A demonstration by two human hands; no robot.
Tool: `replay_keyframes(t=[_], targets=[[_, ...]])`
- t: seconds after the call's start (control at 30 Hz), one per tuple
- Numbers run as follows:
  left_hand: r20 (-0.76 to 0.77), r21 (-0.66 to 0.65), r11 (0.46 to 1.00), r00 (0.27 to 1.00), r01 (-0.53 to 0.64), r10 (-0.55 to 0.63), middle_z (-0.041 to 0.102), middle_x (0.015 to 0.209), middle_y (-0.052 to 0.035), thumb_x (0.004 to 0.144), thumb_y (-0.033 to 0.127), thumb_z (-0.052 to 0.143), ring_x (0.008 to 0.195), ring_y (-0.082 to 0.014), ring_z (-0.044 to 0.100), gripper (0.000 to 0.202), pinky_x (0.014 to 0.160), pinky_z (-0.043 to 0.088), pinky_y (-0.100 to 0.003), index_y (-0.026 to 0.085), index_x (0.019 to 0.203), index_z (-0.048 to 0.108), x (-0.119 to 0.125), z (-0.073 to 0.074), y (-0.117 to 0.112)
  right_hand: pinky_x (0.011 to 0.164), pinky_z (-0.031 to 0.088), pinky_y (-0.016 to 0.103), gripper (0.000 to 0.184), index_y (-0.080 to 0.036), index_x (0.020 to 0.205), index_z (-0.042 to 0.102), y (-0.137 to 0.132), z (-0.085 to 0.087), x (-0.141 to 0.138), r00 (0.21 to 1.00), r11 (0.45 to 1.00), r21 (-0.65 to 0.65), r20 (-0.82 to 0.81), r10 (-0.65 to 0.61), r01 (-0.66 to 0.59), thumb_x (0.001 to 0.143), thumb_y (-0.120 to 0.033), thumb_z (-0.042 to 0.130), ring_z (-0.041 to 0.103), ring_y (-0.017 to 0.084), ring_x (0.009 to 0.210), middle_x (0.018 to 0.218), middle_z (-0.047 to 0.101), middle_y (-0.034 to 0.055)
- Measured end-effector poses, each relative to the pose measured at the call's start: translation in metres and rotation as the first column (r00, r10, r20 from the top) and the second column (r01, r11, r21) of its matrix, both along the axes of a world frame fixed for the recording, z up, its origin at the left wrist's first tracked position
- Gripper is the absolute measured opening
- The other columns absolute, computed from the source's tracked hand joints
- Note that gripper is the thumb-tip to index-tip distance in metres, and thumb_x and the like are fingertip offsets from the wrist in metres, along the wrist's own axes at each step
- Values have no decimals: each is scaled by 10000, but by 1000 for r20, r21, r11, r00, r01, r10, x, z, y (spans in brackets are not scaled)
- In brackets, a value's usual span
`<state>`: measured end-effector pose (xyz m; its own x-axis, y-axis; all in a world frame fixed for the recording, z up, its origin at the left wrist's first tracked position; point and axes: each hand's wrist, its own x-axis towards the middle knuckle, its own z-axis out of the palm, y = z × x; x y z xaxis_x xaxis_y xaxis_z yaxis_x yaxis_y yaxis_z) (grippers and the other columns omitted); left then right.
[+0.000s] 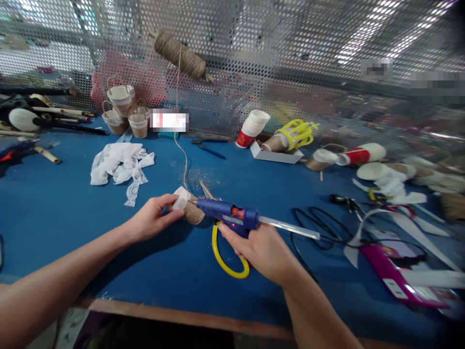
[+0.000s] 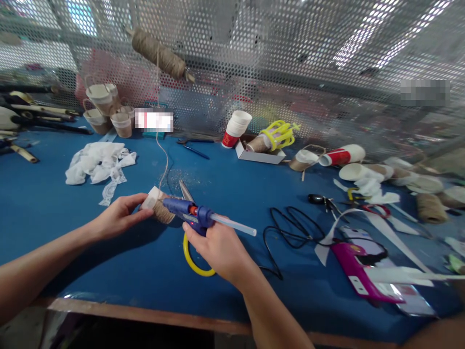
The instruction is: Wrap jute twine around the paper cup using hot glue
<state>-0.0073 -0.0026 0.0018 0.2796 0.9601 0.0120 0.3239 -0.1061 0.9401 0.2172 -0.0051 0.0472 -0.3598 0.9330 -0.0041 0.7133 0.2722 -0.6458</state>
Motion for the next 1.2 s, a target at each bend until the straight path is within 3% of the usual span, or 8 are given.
replay_keyframes(t=[0.17,0.5,0.77,1.2], targets=[[-48,61,997,998,42,-39,619,1025,-92,805,304,486,950,-228,547,339,867,399,-324,123,1082,560,0,0,1,421,376,245,207,-206,563,499,-2,-1,-1,999,999,31,-23,44,-44,739,-314,506,479,116,413,418,487,-37],[-36,93,994,998,56,-53,618,1070,-86,812,302,482,979,-218,550,322,876,398,-296,146,1081,566,0,-1,2,403,374,249,136,-218,644,536,-3,-3,-3,999,994,105,-19,42,-40,735,-316,510,497,131,400,434,519,-31],[-81,104,993,996,56,-48,631,1036,-89,815,299,477,926,-218,565,315,834,414,-300,135,1065,576,0,0,1,570,461,298,115,-204,666,539,-1,-3,-3,998,990,122,23,63,-65,733,-293,509,589,181,573,613,615,31],[-81,115,991,995,70,-61,626,1044,-98,819,292,476,931,-220,560,317,832,416,-310,111,1060,575,-1,0,1,506,455,261,122,-175,711,564,-1,-7,-3,998,980,188,29,61,-66,735,-274,497,566,151,506,604,609,38]])
